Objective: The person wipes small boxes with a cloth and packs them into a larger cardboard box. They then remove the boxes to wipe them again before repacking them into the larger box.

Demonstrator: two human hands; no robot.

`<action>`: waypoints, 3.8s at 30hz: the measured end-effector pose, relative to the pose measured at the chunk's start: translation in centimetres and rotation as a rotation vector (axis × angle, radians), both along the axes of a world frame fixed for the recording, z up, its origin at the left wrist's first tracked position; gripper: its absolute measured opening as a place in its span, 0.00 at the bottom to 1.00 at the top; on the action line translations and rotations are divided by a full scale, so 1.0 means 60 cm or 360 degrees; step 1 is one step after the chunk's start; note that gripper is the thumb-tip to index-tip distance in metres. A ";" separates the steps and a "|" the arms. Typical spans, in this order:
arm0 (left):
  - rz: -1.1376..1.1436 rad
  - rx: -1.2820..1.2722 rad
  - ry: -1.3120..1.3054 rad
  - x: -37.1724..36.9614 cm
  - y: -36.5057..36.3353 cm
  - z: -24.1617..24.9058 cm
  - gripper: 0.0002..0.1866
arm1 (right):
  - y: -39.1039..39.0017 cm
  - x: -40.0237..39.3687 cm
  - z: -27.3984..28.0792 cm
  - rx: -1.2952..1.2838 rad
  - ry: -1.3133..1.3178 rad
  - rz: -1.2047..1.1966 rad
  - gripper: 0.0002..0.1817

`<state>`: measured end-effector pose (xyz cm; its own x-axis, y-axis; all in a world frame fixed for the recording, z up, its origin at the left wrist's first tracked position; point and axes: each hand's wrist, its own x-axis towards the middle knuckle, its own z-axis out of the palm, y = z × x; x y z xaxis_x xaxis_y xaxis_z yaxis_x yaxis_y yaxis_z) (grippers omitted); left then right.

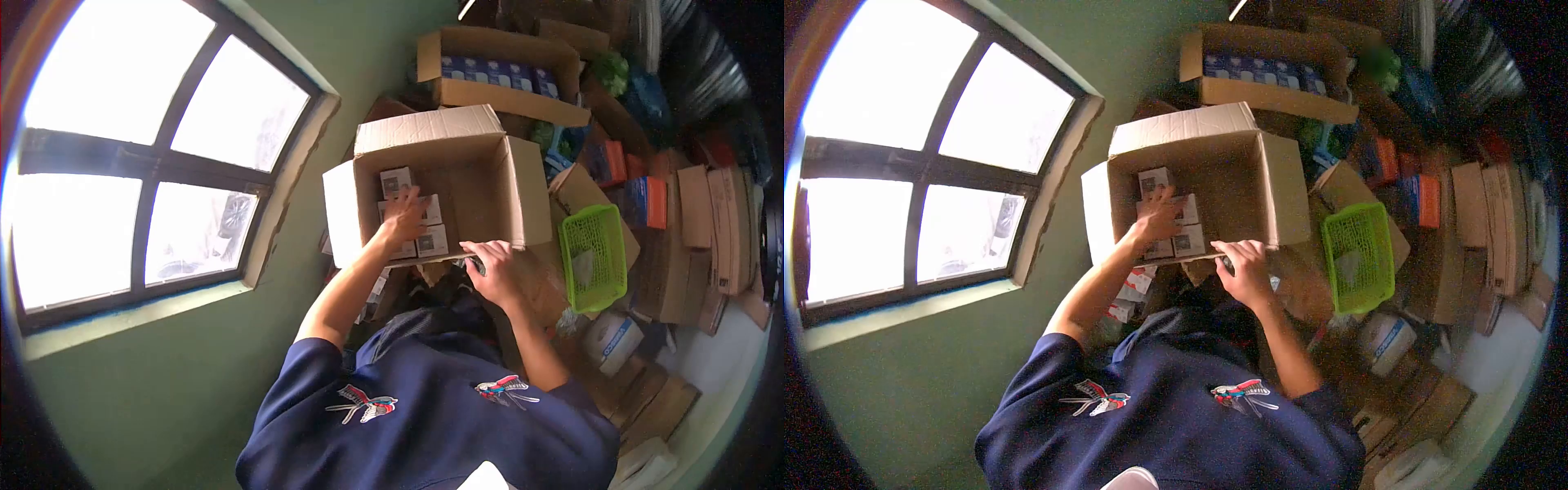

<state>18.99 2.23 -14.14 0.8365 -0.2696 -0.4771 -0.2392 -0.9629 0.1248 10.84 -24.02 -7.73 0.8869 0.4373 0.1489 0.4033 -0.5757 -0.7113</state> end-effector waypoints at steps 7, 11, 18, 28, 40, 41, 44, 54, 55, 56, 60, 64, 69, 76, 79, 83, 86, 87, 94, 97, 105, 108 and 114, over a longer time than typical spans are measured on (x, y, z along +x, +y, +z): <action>0.0088 -0.0216 -0.0275 0.028 0.037 -0.076 0.44 | 0.014 -0.006 -0.001 -0.0037 -0.0122 -0.0051 0.15; 0.0140 -0.0012 -0.0213 0.035 0.043 -0.063 0.45 | 0.013 -0.009 -0.013 -0.0062 -0.0137 -0.0045 0.13; 0.0317 -0.0899 -0.0966 -0.044 0.076 0.063 0.27 | 0.028 -0.013 -0.010 -0.0256 -0.0233 -0.0042 0.11; 0.2532 -0.1007 -0.0944 -0.427 0.296 -0.237 0.22 | 0.059 -0.032 -0.036 -0.0501 -0.0469 -0.0133 0.09; 0.2831 -0.0894 0.0556 -0.489 0.318 -0.592 0.37 | 0.058 -0.039 -0.055 -0.0838 -0.0374 -0.0151 0.21; 0.2981 -0.0756 0.0551 -0.483 0.306 -0.621 0.47 | 0.053 -0.044 -0.052 -0.0855 -0.0322 -0.0178 0.21; 0.3350 -0.0574 0.0628 -0.460 0.286 -0.689 0.79 | 0.060 -0.047 -0.037 -0.0922 -0.0225 -0.0156 0.23; 0.2999 -0.0490 0.0352 -0.440 0.260 -0.497 0.56 | 0.076 -0.046 -0.015 -0.0955 -0.0070 -0.0101 0.28; 0.2989 -0.0611 0.0272 -0.447 0.256 -0.452 0.54 | 0.077 -0.044 -0.010 -0.0919 -0.0088 -0.0100 0.28; 0.2898 -0.0727 0.0110 -0.465 0.247 -0.430 0.52 | 0.077 -0.042 -0.006 -0.0926 -0.0065 -0.0075 0.26; 0.2576 -0.0863 -0.0435 -0.494 0.223 -0.261 0.49 | 0.081 -0.040 0.013 -0.0785 -0.0001 -0.0039 0.24; 0.2173 -0.0965 -0.1044 -0.493 0.204 -0.119 0.45 | 0.061 -0.039 0.026 -0.0640 0.0096 -0.0012 0.29; 0.1760 -0.1085 -0.1361 -0.446 0.184 0.099 0.50 | 0.077 -0.027 0.082 -0.0030 0.0268 0.0136 0.38; 0.0825 -0.1178 -0.0756 -0.323 0.091 0.374 0.41 | 0.108 0.028 0.279 0.0264 -0.0148 0.0907 0.54; 0.0617 -0.1276 -0.0542 -0.273 0.035 0.382 0.46 | 0.079 0.035 0.270 0.0056 -0.0257 0.1047 0.57; 0.0564 -0.1355 -0.0824 -0.221 0.013 0.321 0.46 | 0.050 0.074 0.236 0.0417 -0.0027 0.0420 0.49; 0.1173 -0.1329 -0.0866 -0.219 0.008 0.281 0.45 | 0.047 0.137 0.147 0.0514 0.0108 -0.0200 0.43; 0.1175 -0.1327 -0.0865 -0.222 0.013 0.249 0.45 | 0.050 0.160 0.107 0.0498 0.0068 -0.0369 0.41; 0.1800 -0.1205 -0.0726 -0.259 0.058 0.068 0.46 | 0.147 0.231 -0.072 0.0089 0.0288 -0.0883 0.45; 0.1738 -0.1302 -0.0778 -0.273 0.048 0.052 0.40 | 0.182 0.269 -0.074 0.0160 0.0364 -0.0907 0.46; 0.1721 -0.1322 -0.0763 -0.278 0.044 0.055 0.40 | 0.221 0.230 -0.075 0.0099 0.0496 -0.0640 0.59; 0.1739 -0.1427 -0.0715 -0.269 0.046 0.046 0.40 | 0.257 0.241 -0.163 -0.0167 0.0535 -0.0637 0.73; 0.1732 -0.1389 -0.0744 -0.276 0.048 0.054 0.40 | 0.271 0.254 -0.238 -0.0215 0.0767 -0.0379 0.65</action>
